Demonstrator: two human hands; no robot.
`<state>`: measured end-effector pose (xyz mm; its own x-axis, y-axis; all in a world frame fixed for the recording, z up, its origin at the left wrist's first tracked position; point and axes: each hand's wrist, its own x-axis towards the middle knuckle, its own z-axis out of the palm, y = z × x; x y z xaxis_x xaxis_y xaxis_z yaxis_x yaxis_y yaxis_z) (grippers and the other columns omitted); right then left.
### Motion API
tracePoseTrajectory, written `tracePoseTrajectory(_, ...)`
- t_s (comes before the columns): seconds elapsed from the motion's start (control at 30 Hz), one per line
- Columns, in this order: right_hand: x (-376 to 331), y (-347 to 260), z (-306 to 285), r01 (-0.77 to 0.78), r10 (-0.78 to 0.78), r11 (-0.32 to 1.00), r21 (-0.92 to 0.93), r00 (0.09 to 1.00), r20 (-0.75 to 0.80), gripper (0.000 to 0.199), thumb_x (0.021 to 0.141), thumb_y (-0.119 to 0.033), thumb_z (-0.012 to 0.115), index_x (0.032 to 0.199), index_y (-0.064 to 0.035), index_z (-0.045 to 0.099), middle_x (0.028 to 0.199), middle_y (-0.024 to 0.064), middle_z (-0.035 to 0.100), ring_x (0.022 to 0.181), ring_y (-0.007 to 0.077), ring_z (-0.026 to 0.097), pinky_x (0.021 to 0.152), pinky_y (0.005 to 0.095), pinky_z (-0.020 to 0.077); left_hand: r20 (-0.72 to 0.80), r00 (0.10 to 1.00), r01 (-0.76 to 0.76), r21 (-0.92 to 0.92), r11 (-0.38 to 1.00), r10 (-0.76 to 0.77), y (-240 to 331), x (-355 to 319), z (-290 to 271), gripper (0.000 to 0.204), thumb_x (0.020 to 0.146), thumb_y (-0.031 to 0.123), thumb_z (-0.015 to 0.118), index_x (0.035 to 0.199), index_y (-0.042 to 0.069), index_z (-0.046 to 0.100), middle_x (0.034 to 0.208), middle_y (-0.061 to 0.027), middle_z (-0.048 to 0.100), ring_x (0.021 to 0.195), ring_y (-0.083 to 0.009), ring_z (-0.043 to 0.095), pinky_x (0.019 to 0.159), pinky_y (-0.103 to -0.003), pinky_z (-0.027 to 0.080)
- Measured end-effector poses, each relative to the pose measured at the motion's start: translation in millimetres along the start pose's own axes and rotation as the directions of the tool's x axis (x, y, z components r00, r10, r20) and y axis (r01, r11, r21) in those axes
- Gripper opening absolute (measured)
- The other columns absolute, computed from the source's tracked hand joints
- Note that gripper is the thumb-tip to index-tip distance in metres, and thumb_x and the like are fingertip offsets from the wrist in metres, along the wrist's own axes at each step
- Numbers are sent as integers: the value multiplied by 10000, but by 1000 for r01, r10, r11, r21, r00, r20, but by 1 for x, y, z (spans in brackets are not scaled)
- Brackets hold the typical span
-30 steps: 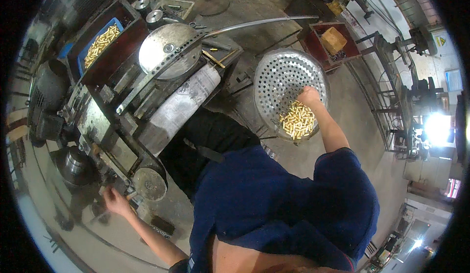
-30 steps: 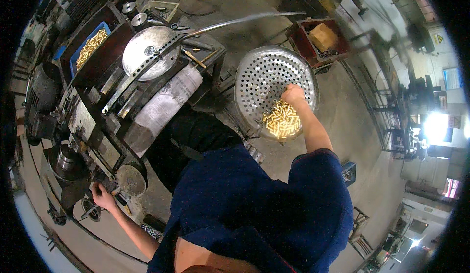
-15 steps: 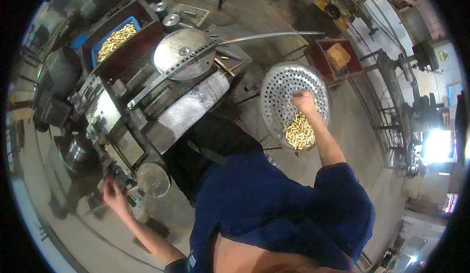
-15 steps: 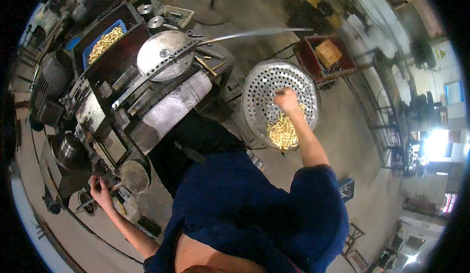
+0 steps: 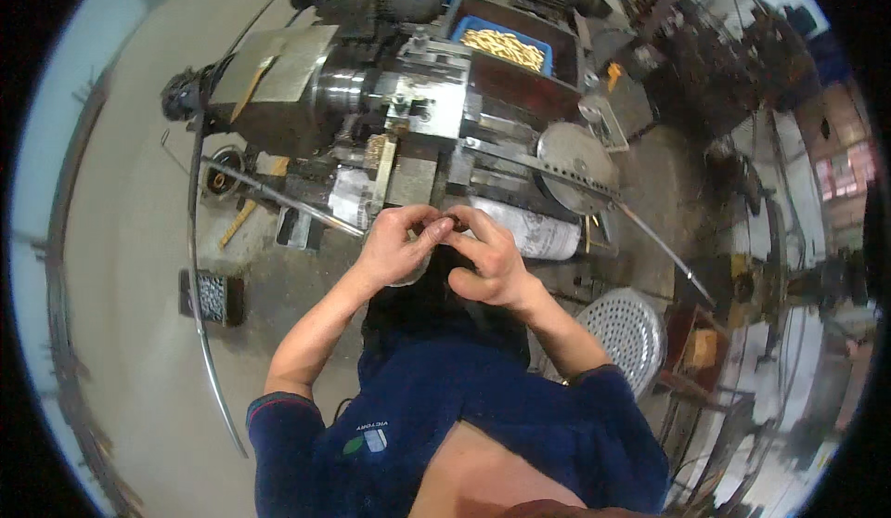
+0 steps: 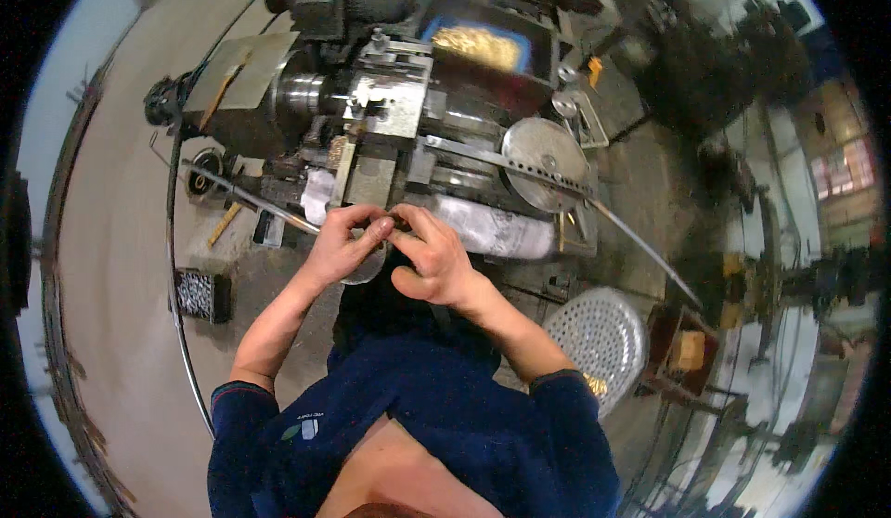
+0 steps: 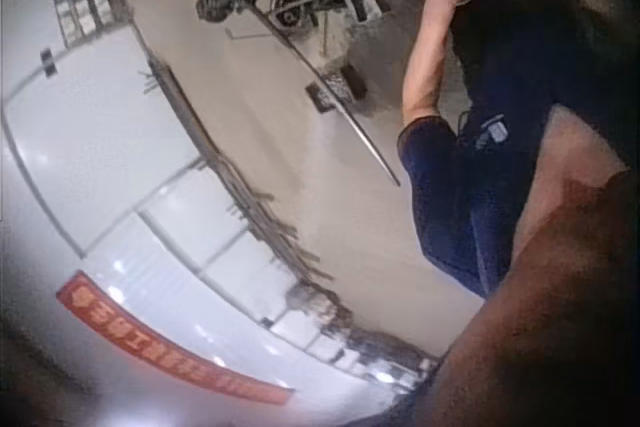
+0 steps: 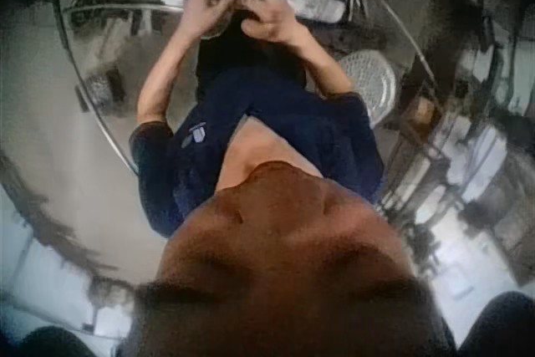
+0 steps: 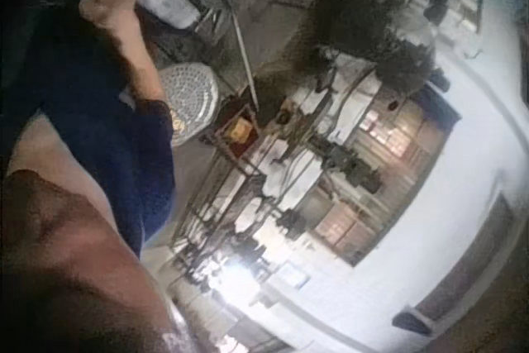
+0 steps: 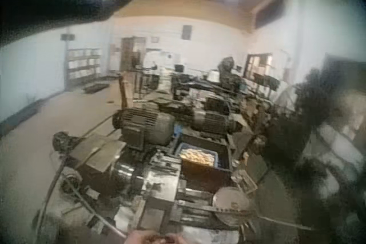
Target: The person operates a metalworking machine, repeatedly inserting small brass components into the machine and using a long metal rod to push them through. The person collects the processed components in a perforated metal tray.
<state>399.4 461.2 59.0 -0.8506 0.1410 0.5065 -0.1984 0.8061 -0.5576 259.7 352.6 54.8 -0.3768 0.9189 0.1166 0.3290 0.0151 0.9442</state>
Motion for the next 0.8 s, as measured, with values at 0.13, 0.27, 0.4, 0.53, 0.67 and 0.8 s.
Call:
tracePoseTrajectory(0.13,2,1,14,-10,11,1000,-18,1000,26,410,569,-125,558,946,36,572,1024,220,507,889,365,529,765,388,457,17,989,148,-123,981,-146,-22,-9,-3,278,882,228,540,810,-33,604,626,-20,569,576,-70,513,525,-232,421)
tracePoseTrajectory(0.27,5,2,12,-46,36,993,110,996,87,388,563,-112,570,927,24,578,1038,201,518,893,359,535,763,384,459,29,990,142,-238,961,-140,-29,-8,-7,272,882,216,535,782,-28,605,601,-18,561,547,-78,517,499,-235,410)
tracePoseTrajectory(0.4,17,2,3,-33,17,997,74,980,196,317,555,-82,590,861,-2,601,973,167,571,834,336,566,713,378,476,131,988,81,33,996,-85,-20,-8,-18,249,866,192,545,749,-21,601,585,-17,556,522,-76,514,480,-228,406)
tracePoseTrajectory(0.53,39,2,-7,-150,47,959,242,922,384,282,552,-65,590,825,-9,629,836,139,611,722,291,596,633,346,489,260,955,218,-275,936,-146,-22,-14,-30,223,857,179,558,752,-11,607,596,-17,565,518,-68,520,474,-219,410)
tracePoseTrajectory(0.67,66,-8,-7,-121,-27,954,273,876,481,261,564,-63,577,811,-11,642,808,122,622,698,259,608,622,319,493,232,962,228,-376,898,-147,-24,-23,-46,218,845,192,586,765,-11,601,611,-21,569,509,-75,525,468,-221,422)
tracePoseTrajectory(0.8,97,-3,-2,71,-118,991,112,856,504,263,566,-135,587,802,-38,650,821,113,624,711,278,599,638,341,490,159,982,151,-293,944,-107,-19,-32,-88,176,822,168,609,821,-7,595,654,-33,586,552,-87,556,499,-228,443)
